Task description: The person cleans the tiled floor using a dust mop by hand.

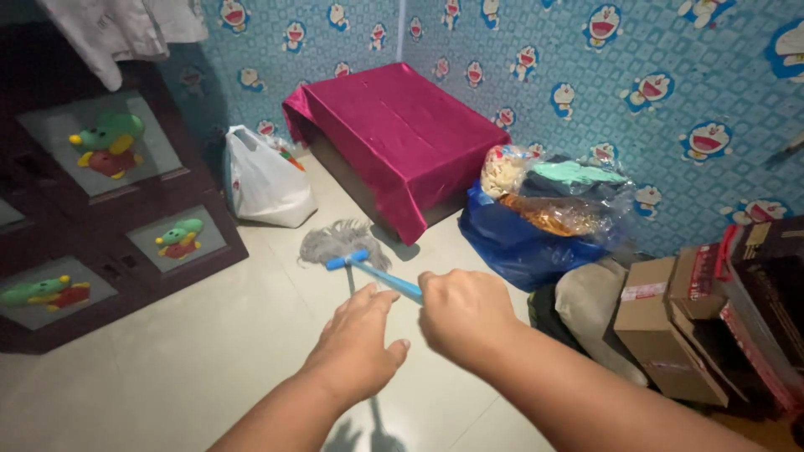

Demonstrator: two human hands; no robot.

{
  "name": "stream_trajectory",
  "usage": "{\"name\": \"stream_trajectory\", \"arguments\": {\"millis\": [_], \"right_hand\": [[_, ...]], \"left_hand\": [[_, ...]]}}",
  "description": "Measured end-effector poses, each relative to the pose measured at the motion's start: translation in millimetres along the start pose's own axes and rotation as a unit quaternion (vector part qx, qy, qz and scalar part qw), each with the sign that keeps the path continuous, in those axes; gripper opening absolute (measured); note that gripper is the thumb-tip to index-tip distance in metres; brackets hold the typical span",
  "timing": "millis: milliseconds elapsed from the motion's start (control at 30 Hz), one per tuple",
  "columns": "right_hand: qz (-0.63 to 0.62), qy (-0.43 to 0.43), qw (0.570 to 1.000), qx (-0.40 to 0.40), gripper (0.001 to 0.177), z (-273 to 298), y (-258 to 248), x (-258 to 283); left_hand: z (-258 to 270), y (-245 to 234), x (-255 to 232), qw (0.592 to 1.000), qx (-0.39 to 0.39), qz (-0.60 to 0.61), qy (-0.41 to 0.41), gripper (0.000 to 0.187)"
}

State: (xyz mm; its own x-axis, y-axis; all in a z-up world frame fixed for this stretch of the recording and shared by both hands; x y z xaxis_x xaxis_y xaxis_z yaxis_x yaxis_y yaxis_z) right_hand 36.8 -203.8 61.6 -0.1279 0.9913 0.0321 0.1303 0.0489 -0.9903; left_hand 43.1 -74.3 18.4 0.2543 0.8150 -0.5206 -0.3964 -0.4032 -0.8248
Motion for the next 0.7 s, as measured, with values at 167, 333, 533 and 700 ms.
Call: {"name": "stream_trajectory", "arguments": {"millis": [167,333,533,700], "right_hand": [[0.039,0.037,0.993,0.100,0.026,21,-15,-19],[0.071,-0.038,0.994,0.076,0.023,58,-99,-7],[0.022,-0.003,1.000,0.013,0.016,44,-99,21],[-0.001,0.016,1.000,-0.026,0.017,41,-38,14]], "left_hand": [[17,-2,8,0.999,-0.025,0.019,-0.011,0.072],[24,2,0,0.999,-0.027,0.033,-0.009,0.080],[17,7,-14,0.998,-0.044,0.032,0.040,0.083],[13,15,-20,0.996,-0.056,0.045,0.050,0.088]]}}
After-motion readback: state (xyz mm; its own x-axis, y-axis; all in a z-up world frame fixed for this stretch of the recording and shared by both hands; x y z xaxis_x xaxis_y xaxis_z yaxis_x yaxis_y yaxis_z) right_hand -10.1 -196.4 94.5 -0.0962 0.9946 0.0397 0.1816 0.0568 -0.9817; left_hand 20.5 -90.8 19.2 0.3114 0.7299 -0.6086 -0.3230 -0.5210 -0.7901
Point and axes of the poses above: each hand's wrist, its own z-axis away from the middle knuckle, its own y-axis out of the palm, x = y × z, the point moved 6 cm from there along -z, towards the middle knuckle, and after that the axes turned 5 degrees about y, right-handed, at the moved point
